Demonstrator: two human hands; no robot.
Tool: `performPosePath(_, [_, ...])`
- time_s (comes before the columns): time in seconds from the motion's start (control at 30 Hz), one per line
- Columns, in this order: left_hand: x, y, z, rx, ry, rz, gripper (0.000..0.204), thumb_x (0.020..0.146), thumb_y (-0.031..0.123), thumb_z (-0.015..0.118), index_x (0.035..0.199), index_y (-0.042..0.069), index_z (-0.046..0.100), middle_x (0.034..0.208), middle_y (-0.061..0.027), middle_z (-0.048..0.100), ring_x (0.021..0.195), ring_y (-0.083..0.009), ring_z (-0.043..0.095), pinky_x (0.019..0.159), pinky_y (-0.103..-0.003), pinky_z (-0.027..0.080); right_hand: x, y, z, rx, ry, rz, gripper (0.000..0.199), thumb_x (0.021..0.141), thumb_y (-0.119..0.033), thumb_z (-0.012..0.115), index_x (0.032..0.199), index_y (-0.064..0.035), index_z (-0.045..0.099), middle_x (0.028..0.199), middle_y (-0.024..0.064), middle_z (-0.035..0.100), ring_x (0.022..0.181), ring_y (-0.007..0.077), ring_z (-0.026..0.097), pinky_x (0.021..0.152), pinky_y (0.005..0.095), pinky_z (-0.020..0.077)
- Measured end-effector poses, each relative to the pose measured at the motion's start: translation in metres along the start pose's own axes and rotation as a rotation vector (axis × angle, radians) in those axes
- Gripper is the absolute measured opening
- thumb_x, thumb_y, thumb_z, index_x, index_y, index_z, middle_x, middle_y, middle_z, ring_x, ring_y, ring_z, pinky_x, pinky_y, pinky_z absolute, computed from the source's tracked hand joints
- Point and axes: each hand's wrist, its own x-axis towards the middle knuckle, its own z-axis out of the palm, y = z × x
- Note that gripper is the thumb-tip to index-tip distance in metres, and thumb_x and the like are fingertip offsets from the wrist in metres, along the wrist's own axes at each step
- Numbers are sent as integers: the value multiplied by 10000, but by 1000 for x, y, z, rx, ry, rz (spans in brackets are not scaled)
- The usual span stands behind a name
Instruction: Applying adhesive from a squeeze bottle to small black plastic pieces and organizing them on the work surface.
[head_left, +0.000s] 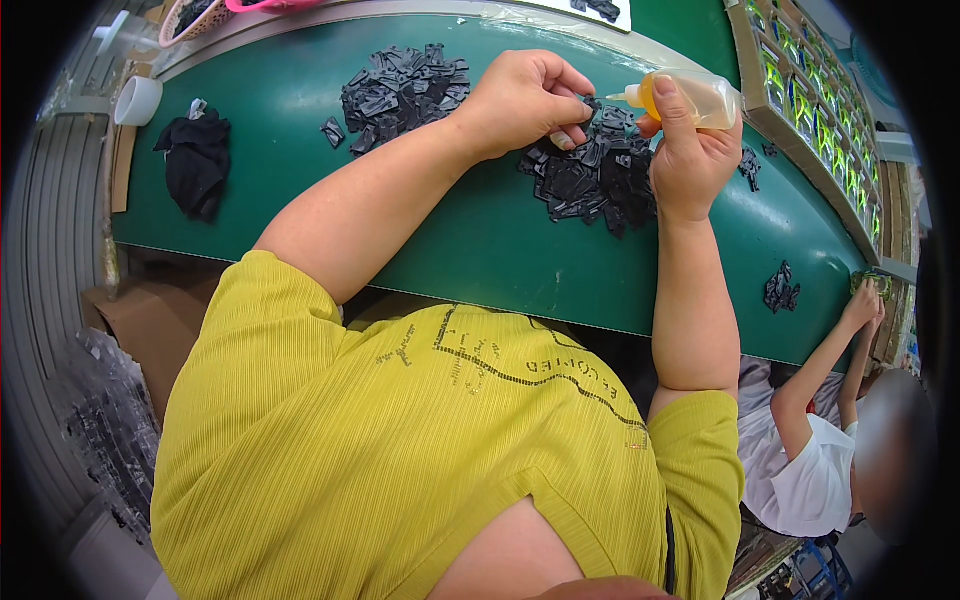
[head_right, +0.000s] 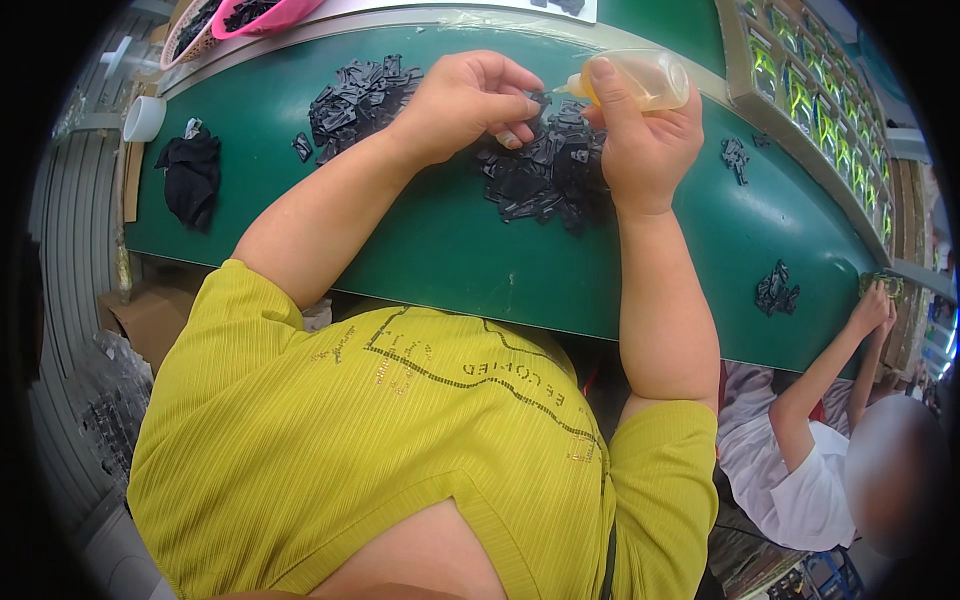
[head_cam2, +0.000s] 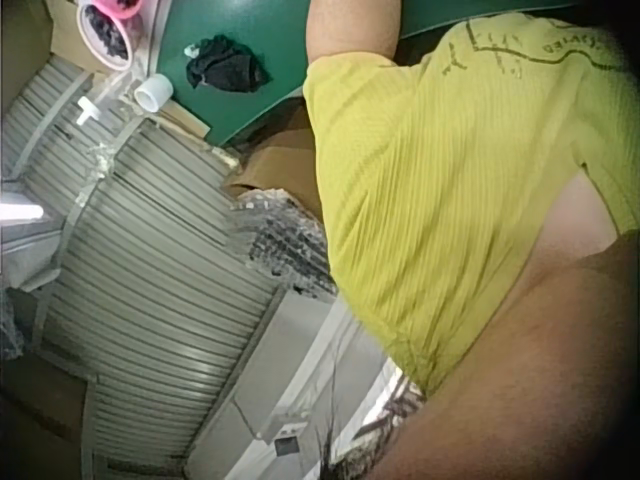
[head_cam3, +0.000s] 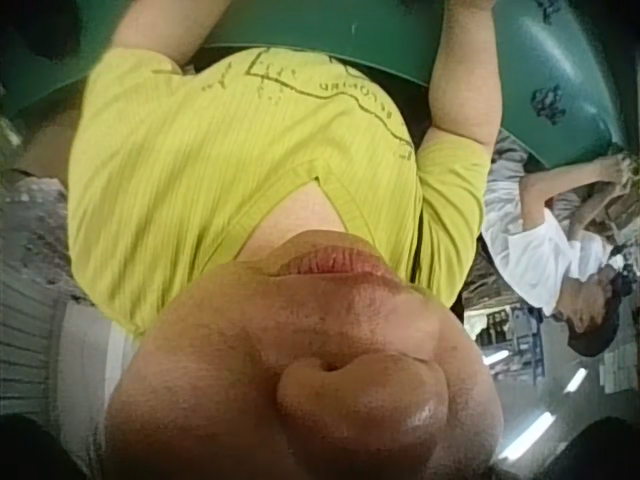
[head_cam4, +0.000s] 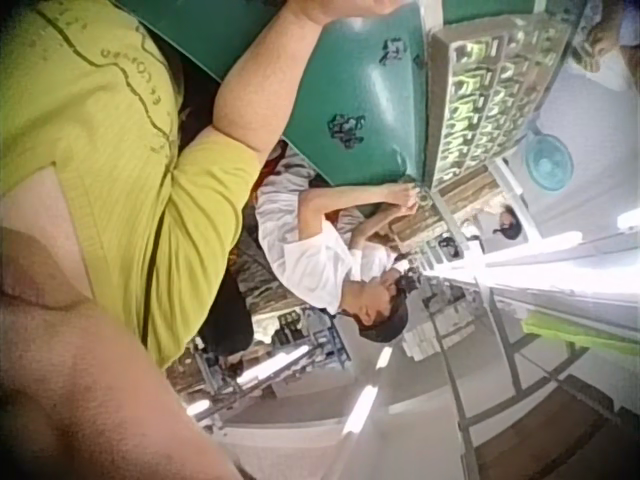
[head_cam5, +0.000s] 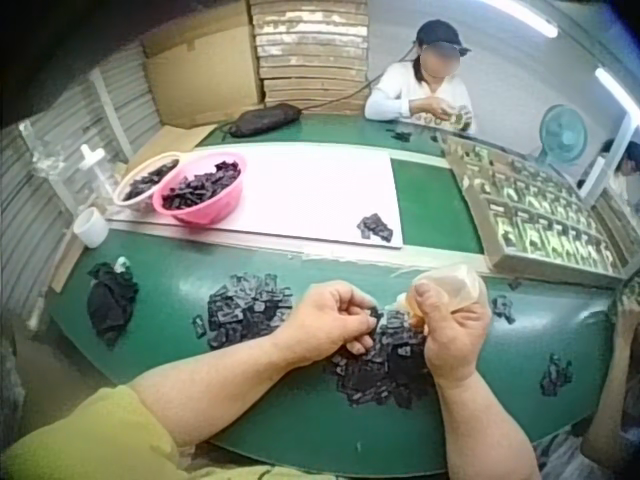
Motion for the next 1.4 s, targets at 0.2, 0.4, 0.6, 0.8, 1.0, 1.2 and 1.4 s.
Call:
performPosePath(0.2, [-1, 1, 2, 29, 3, 0, 293, 800, 32, 632, 1058, -88, 560, 813, -140, 633, 671, -182, 656, 592, -257, 546, -1, -4, 3, -50, -24, -59, 197, 791, -72, 723, 921, 4, 595, 807, 79, 660, 584, 111, 603, 494, 204, 487])
performPosePath(0.4, [-2, 4, 2, 16, 28, -8, 259, 804, 31, 630, 1035, -76, 582, 826, -144, 639, 667, -183, 662, 584, -255, 549, 5, -4, -11, 83, -50, 10, 170, 804, -89, 705, 903, 3, 602, 794, 78, 655, 561, 103, 588, 460, 195, 461])
performPosePath(0.6, [0, 3, 1, 1, 44, -22, 257, 801, 35, 634, 1027, -78, 588, 840, -149, 643, 669, -188, 665, 583, -256, 552, -3, -2, -5, 72, -55, 61, 223, 797, -123, 717, 941, -5, 594, 796, 80, 654, 572, 103, 602, 456, 173, 468])
performPosePath(0.8, [0, 3, 0, 7, 45, -23, 266, 799, 34, 637, 1030, -85, 583, 846, -155, 643, 672, -193, 666, 584, -257, 553, -3, -3, -3, 29, -75, 72, 236, 791, -132, 728, 942, -9, 594, 798, 79, 656, 564, 92, 597, 451, 170, 462])
performPosePath(1.0, [-1, 5, 1, 24, 40, -25, 273, 797, 36, 640, 1033, -87, 579, 855, -158, 643, 672, -195, 667, 586, -255, 551, -4, -2, -3, 16, -83, 75, 236, 790, -131, 729, 940, -9, 594, 796, 77, 658, 547, 85, 588, 450, 168, 459])
performPosePath(1.2, [2, 4, 0, 16, 39, -30, 270, 795, 38, 640, 1030, -82, 583, 845, -150, 645, 668, -189, 666, 584, -253, 547, -4, 0, 2, 1, -33, 75, 238, 781, -122, 735, 935, -3, 598, 774, 67, 651, 535, 81, 576, 443, 170, 448])
performPosePath(1.4, [-2, 7, 0, -10, 53, -29, 271, 792, 37, 642, 1026, -86, 583, 846, -148, 645, 668, -186, 666, 585, -255, 545, 8, -4, -7, 114, 6, 107, 142, 803, -82, 687, 898, -14, 607, 758, 61, 643, 519, 80, 554, 424, 180, 415])
